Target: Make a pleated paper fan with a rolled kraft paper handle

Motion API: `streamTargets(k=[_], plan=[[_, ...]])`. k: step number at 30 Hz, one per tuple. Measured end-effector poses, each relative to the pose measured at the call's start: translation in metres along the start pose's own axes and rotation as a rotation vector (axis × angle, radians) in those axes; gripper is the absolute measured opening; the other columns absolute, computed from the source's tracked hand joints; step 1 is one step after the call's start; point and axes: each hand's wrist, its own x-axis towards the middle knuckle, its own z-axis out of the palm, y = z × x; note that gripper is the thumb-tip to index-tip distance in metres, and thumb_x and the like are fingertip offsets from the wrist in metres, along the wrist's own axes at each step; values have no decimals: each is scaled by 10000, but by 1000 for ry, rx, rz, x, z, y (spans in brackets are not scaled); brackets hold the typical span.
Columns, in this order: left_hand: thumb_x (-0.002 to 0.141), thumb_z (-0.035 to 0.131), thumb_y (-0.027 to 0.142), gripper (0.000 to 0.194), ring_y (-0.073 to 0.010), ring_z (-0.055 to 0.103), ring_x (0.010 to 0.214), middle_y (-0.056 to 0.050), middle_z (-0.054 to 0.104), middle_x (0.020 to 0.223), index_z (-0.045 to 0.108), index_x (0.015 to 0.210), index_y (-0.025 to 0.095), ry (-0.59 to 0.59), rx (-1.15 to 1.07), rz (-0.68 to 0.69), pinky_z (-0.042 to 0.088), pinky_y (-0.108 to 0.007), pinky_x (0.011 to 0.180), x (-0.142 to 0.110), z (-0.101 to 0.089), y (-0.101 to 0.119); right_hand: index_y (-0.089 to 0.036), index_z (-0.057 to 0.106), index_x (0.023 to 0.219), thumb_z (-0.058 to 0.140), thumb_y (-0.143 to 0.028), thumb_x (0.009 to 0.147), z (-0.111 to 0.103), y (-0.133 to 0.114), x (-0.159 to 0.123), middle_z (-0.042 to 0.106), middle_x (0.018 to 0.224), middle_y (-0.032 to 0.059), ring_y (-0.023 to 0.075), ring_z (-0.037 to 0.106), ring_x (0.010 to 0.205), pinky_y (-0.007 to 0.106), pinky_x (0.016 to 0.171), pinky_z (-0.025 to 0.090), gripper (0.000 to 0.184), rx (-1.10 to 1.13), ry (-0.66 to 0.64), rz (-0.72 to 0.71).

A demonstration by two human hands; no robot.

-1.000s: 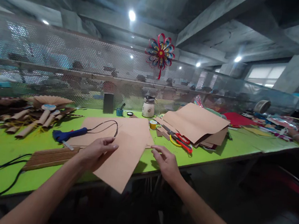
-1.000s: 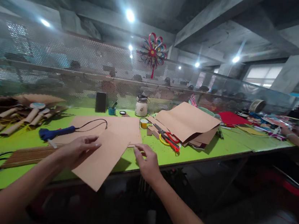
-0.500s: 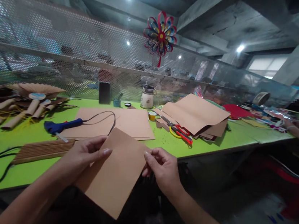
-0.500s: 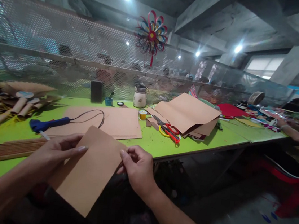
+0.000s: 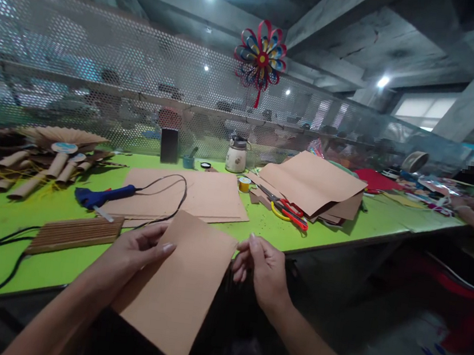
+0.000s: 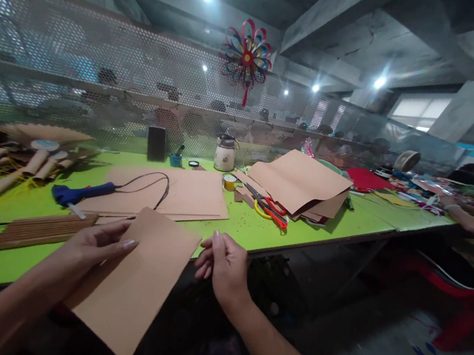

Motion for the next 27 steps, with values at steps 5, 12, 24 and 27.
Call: streamTargets(k=[5, 12, 24, 27], plan=[[616, 884, 393, 766, -289, 739, 694, -116, 766, 1005, 594, 1300, 209, -38, 2, -49, 617, -344, 612, -7, -2, 0, -151, 624, 751, 616, -560, 874, -5, -8, -4, 627, 587, -6, 83, 581, 450, 183, 453, 447, 427, -89, 1, -54], [641, 870, 411, 742, -278, 738, 738, -108, 756, 1050, 590, 1303, 224, -81, 43, -55, 612, -345, 650, -3, -4, 0, -154, 627, 708, 701, -508, 810, -6, -19, -9, 637, 572, -4, 99, 574, 436, 207, 442, 449, 375, -96, -135, 33], [718, 749, 457, 537, -316, 658, 1060, -60, 744, 1059, 678, 1194, 219, -225, 512, 225, 537, -354, 859, 66, -5, 49, -144, 629, 766, 560, -656, 839, -36, 1, 21, 661, 623, 41, 120, 593, 470, 242, 487, 473, 522, -227, -195, 42], [714, 737, 405, 520, -313, 662, 1038, -46, 752, 980, 682, 1196, 219, -248, 542, 209, 533, -345, 842, 89, -5, 63, -173, 587, 717, 482, -708, 827, -67, 5, 67, 658, 647, 50, 148, 602, 513, 279, 531, 501, 556, -538, 29, -94]])
